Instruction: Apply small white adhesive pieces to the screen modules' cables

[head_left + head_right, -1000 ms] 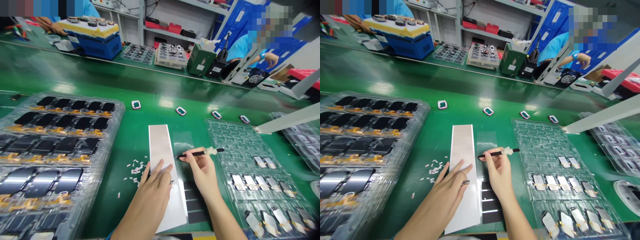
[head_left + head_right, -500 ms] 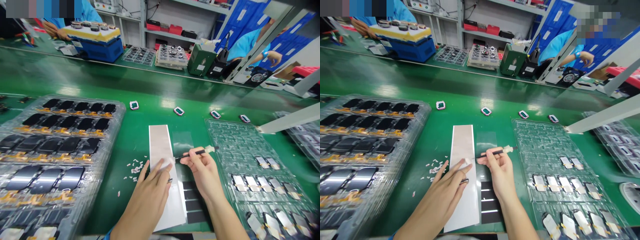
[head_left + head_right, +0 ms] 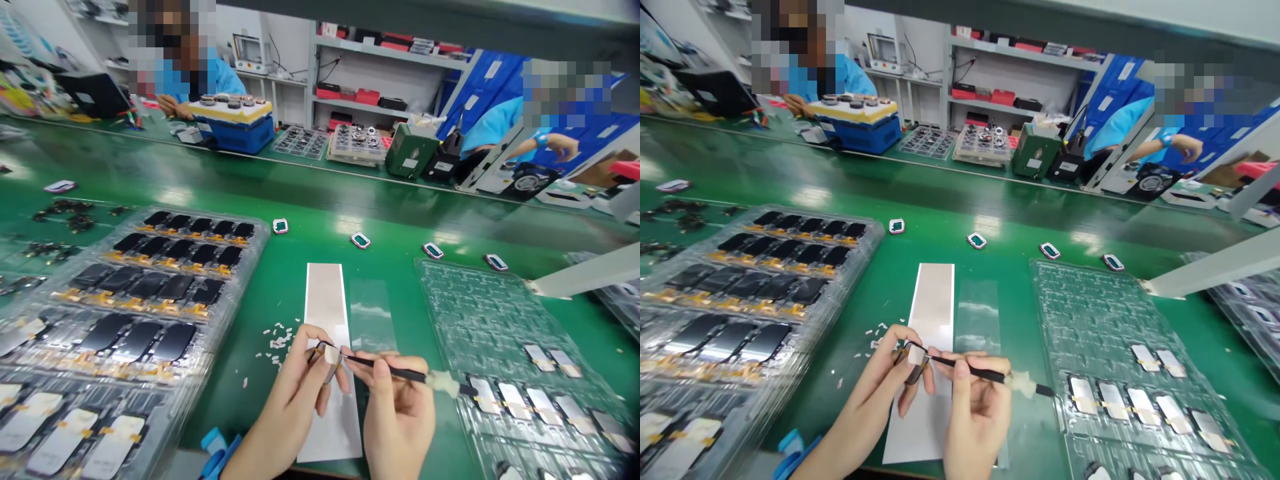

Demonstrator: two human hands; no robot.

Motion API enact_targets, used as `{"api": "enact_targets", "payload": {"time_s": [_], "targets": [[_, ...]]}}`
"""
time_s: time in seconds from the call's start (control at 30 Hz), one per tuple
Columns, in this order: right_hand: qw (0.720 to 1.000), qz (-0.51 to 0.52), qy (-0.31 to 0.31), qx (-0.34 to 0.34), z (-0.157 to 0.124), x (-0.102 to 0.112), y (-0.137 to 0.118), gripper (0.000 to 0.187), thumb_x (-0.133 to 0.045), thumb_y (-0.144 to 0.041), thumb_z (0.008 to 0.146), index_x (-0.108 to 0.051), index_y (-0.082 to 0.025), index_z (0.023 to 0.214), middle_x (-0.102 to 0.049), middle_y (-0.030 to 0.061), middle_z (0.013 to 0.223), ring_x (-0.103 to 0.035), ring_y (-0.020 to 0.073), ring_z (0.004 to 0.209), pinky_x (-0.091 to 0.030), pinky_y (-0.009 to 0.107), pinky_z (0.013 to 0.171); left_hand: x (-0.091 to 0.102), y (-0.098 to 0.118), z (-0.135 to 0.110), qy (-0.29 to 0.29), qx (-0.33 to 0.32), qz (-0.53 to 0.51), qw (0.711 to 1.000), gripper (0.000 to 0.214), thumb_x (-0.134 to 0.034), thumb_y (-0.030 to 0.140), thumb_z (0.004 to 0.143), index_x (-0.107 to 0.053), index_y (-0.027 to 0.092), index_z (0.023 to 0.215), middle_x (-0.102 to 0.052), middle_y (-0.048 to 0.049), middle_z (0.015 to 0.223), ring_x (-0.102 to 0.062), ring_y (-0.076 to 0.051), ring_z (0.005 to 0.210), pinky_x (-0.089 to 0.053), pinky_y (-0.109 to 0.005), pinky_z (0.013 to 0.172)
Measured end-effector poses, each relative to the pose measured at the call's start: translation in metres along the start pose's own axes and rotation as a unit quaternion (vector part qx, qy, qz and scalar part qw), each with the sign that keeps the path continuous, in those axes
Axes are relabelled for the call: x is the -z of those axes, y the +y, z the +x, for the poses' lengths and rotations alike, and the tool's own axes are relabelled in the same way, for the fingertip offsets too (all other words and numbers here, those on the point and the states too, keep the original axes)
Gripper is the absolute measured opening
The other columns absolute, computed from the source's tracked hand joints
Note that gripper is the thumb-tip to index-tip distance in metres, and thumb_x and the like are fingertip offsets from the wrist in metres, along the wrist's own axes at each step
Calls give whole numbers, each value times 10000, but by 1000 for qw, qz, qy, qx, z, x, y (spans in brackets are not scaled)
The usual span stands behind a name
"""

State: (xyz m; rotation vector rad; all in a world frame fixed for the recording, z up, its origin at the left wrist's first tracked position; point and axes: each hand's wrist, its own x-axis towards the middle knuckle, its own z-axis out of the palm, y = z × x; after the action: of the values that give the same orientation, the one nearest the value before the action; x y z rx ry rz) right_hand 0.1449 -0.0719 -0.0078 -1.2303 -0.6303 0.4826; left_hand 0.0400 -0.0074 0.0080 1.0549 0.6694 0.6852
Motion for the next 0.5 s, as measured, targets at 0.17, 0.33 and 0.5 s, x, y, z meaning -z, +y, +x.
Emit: {"api": "enact_targets", "payload": {"time_s": [0.17, 0.33, 0.5], "targets": [[999, 20, -16, 29, 0, -1, 2, 51, -539, -231, 989, -491, -236, 972, -660, 41, 894, -745, 229, 869, -660, 332, 684, -3, -12, 7, 7, -17, -95, 995, 469, -545, 672, 879, -434, 231, 994, -593, 35, 644, -332, -76, 424, -232, -225, 467], [998, 31, -21, 49, -1, -7, 0, 50, -521, -208, 998, -498, -240, 967, -671, 24, 884, -741, 209, 893, -656, 340, 738, -7, -12, 5, 17, -25, -85, 996, 374, -523, 591, 942, -447, 232, 1015, -579, 40, 699, -369, -85, 498, -257, -245, 535], [998, 42, -13, 40, -1, -9, 0, 58, -529, -191, 994, -514, -239, 966, -680, 14, 905, -744, 202, 890, -659, 339, 726, -9, -10, 0, 25, -19, -75, 997, 324, -476, 546, 984, -441, 230, 1046, -582, 32, 742, -391, -101, 568, -284, -267, 587]]}}
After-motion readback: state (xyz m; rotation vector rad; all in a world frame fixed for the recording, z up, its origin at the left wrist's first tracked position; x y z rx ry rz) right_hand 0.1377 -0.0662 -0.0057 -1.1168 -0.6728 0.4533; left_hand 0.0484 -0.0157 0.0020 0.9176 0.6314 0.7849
